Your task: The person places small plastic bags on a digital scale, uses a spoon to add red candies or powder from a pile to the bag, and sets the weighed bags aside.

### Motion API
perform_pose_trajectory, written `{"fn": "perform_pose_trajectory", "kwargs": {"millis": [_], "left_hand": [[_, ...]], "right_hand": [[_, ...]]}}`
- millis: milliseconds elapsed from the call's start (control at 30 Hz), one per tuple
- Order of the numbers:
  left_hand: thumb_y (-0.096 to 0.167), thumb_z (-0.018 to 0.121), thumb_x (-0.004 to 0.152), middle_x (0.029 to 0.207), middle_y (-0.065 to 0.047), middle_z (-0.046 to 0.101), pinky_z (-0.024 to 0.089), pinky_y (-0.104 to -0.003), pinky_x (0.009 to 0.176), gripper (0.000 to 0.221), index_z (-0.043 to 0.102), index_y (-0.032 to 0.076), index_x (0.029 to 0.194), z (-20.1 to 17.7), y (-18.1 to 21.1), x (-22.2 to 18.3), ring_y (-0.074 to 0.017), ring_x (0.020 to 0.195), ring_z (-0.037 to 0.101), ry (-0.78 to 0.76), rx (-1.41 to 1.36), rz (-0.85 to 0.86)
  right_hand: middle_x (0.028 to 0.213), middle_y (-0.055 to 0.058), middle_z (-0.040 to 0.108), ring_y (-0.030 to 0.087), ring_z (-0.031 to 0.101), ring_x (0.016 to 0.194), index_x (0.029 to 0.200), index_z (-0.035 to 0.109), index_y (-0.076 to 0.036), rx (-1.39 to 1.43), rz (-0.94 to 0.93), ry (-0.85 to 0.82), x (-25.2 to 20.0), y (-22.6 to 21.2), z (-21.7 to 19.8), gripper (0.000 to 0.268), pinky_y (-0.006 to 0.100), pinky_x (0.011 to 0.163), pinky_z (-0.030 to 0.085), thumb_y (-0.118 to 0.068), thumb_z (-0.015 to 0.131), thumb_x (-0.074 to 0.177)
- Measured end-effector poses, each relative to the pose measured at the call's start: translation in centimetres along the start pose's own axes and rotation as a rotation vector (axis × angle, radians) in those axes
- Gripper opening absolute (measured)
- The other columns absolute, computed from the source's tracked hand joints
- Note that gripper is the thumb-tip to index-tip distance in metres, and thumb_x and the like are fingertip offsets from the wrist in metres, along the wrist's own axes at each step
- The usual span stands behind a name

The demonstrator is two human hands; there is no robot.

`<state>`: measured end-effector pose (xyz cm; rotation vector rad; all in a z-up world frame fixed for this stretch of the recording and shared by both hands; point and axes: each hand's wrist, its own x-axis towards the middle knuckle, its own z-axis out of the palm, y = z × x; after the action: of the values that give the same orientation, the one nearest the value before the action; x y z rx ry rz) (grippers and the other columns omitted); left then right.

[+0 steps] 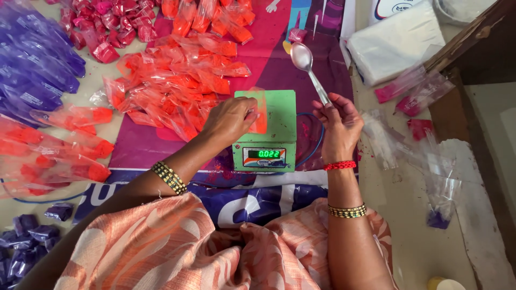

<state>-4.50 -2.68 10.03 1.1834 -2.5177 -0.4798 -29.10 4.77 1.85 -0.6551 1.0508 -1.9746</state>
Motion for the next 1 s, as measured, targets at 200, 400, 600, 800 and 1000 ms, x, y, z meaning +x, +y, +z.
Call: {"fn": "perform_pose_trajectory", "kwargs": {"millis": [200,400,600,800,1000], "left_hand": [[0.017,0.069,0.095,0.083,-0.022,0.065,0.049,-0.054,0.074,0.017,0.063,0.000,0.093,-0.9,-3.0,-1.0,-0.0428,0.084,0.066,0.016,-0.109,0.069],[0.012,0.071,0.091,0.090,-0.023,0.067,0.050,-0.051,0.073,0.015,0.066,0.000,0.099,-4.9,-5.1,-4.3,-0.0424,0.086,0.067,0.079,-0.171,0.030],[0.011,0.071,0.090,0.088,-0.024,0.063,0.049,-0.052,0.073,0.016,0.063,-0.002,0.095,-4.8,-10.8,-9.8,-0.0434,0.084,0.065,0.083,-0.034,-0.070],[0.000,0.061,0.089,0.090,-0.022,0.062,0.049,-0.053,0.071,0.005,0.062,0.001,0.094,1.0,-17.2,-17.0,-0.0448,0.083,0.063,0.078,-0.081,-0.062],[-0.001,0.061,0.086,0.099,-0.019,0.063,0.050,-0.053,0.077,0.007,0.062,0.001,0.093,1.1,-16.4,-18.7,-0.0439,0.087,0.064,0.073,-0.143,-0.262]], "right_hand": [[0.104,0.013,0.071,0.026,0.077,0.096,0.114,0.064,0.006,0.118,0.082,-0.031,-0.7,-1.1,0.9,0.014,0.034,0.082,0.065,0.002,0.064,0.100],[0.103,0.012,0.071,0.026,0.076,0.095,0.114,0.065,0.006,0.084,0.103,-0.116,-1.4,-0.8,1.6,0.013,0.034,0.082,0.064,0.001,0.064,0.102],[0.103,0.013,0.072,0.025,0.076,0.096,0.115,0.065,0.004,-0.041,0.140,-0.188,-3.5,-1.3,4.9,0.013,0.033,0.081,0.063,0.000,0.063,0.103],[0.101,0.013,0.074,0.026,0.078,0.098,0.115,0.066,0.007,-0.309,0.073,-0.390,-6.6,1.1,8.9,0.015,0.035,0.086,0.066,-0.003,0.060,0.105],[0.102,0.015,0.078,0.020,0.077,0.097,0.118,0.065,0.008,-0.538,-0.004,-0.562,-10.8,4.6,12.8,0.020,0.030,0.086,0.063,-0.001,0.057,0.102]]}}
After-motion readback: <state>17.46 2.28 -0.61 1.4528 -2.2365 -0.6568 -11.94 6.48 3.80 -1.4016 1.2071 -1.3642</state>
